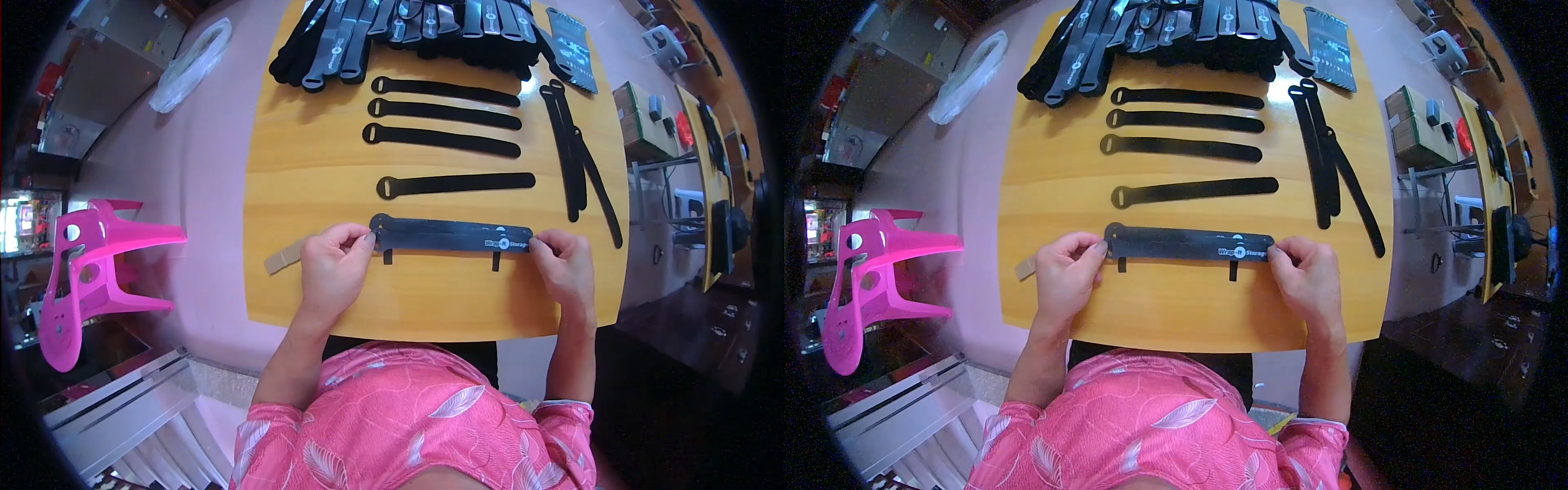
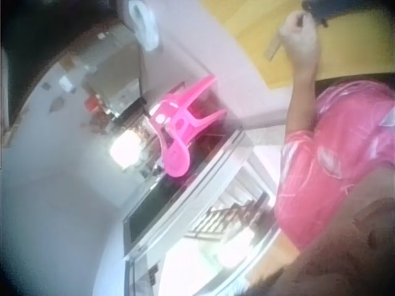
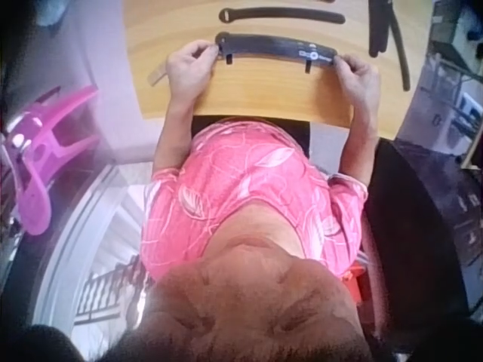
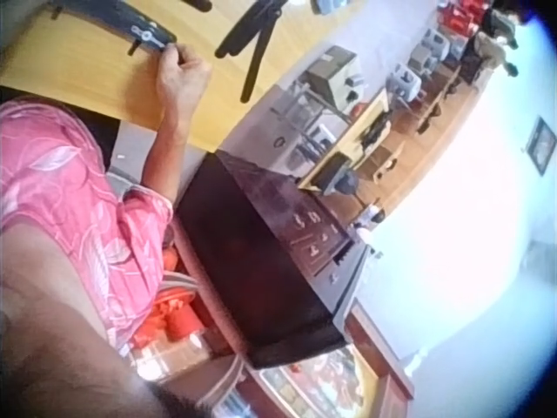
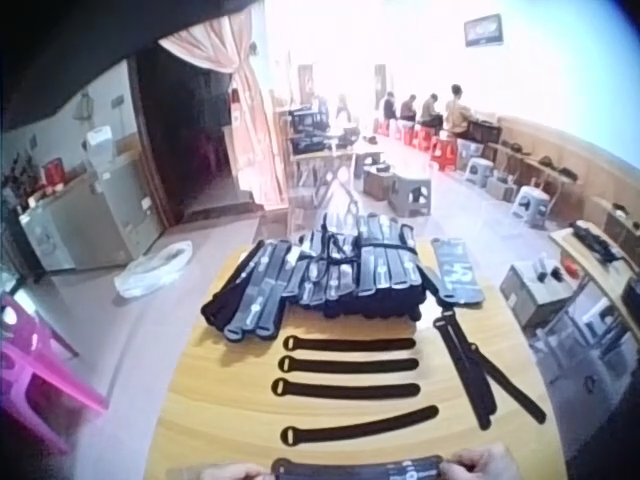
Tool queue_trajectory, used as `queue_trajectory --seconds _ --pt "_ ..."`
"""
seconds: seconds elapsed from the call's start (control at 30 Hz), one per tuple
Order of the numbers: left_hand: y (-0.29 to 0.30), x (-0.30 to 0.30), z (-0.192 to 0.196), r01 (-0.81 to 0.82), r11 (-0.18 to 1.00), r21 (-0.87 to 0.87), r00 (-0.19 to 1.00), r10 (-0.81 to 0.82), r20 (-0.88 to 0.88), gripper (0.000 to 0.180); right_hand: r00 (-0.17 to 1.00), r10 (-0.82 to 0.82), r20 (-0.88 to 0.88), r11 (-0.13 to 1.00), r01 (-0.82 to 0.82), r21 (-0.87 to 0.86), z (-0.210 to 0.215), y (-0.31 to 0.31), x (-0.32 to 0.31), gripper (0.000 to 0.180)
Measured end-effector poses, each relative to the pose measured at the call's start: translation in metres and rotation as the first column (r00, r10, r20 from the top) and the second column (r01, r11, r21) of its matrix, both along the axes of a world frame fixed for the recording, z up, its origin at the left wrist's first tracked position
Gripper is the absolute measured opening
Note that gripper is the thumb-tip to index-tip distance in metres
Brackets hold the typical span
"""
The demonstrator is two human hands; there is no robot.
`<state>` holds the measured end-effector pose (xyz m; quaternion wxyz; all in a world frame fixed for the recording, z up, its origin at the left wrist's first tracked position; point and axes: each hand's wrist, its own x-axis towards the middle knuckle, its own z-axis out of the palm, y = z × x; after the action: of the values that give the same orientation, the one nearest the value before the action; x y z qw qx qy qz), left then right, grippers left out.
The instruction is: Organizing and inspecting textile straps on a work table in a factory setting.
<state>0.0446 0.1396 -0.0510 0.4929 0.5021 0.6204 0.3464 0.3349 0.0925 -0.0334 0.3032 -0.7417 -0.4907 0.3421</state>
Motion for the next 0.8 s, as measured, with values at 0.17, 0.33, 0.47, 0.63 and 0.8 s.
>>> queue_trajectory --seconds 0.17,0.33,0.47,0.63,0.8 --pt "0.003 0.003 -0.005 -0.037 0.999 -0.017 0.999 0.036 -0.036 0.007 0.999 -0.041 -0.005 0.998 0.041 -0.039 -0.005 0.002 -0.001 0.016" --pt "0.004 0.005 -0.007 -0.053 0.998 0.021 0.996 0.054 -0.068 0.006 0.997 -0.078 -0.008 0.995 0.077 -0.056 -0.005 0.003 -0.003 0.016" --pt "0.004 0.009 -0.002 -0.064 0.998 0.000 0.991 0.063 -0.118 0.006 0.997 -0.079 0.027 0.996 0.080 -0.048 -0.005 0.004 -0.003 0.016" --pt "0.004 0.011 -0.002 -0.075 0.997 0.026 0.985 0.078 -0.152 0.006 0.996 -0.075 0.051 0.997 0.076 -0.019 -0.007 0.002 -0.002 0.016" --pt "0.006 0.012 -0.005 -0.024 0.999 0.039 0.983 0.030 -0.184 0.005 0.994 -0.069 0.085 0.998 0.070 -0.005 -0.004 0.001 0.002 0.015"
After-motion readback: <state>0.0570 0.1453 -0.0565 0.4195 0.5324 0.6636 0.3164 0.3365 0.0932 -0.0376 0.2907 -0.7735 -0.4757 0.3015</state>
